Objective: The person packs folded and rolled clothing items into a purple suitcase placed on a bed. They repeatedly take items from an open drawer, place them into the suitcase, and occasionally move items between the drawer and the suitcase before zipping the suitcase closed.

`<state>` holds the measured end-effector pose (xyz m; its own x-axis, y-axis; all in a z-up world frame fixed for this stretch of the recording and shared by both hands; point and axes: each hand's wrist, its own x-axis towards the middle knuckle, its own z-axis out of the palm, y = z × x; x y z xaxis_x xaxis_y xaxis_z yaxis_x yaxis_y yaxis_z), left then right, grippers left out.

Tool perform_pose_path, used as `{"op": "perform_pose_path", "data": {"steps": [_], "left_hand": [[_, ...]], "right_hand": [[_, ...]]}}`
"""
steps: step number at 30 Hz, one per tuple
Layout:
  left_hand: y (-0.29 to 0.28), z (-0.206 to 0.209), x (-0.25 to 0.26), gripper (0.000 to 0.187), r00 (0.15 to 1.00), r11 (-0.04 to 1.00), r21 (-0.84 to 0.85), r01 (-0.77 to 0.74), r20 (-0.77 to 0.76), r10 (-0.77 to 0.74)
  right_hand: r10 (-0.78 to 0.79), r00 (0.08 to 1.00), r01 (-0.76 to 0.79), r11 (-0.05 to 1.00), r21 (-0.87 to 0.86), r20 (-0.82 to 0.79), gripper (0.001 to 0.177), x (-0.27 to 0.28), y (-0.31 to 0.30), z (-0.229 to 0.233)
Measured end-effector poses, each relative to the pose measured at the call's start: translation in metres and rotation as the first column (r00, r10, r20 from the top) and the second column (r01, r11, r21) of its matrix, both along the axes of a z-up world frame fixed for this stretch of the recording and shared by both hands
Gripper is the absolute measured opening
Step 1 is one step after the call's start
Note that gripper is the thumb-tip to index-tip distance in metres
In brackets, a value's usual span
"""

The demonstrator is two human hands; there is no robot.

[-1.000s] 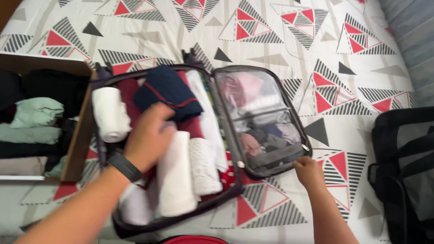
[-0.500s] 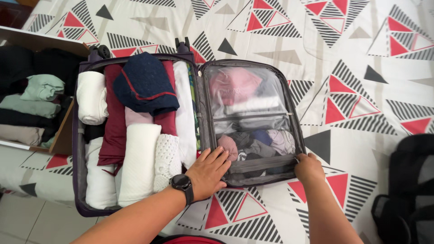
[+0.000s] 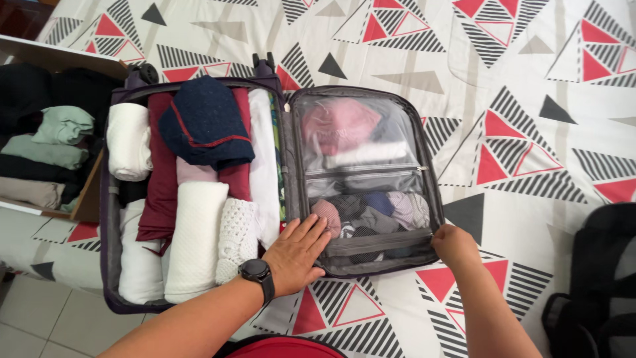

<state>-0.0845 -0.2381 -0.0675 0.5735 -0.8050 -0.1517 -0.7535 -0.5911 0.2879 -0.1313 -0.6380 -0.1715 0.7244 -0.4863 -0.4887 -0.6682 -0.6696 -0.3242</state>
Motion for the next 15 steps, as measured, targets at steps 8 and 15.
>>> {"op": "perform_pose_path", "data": {"steps": [8,15], "left_hand": [[0.0,-0.002,0.0,0.082,1.0,1.0,0.012,-0.001,-0.025,0.001],[0.0,-0.004,0.0,0.083,1.0,1.0,-0.016,0.003,0.001,-0.003]], "right_hand": [[-0.448,0.894,0.409,0.824,0.392,0.011,0.024,0.01,-0.022,-0.05],[0.088,0.956,-0.137,0.977,-0.161,-0.281,0.029,0.033,-0.005,-0.014]]}}
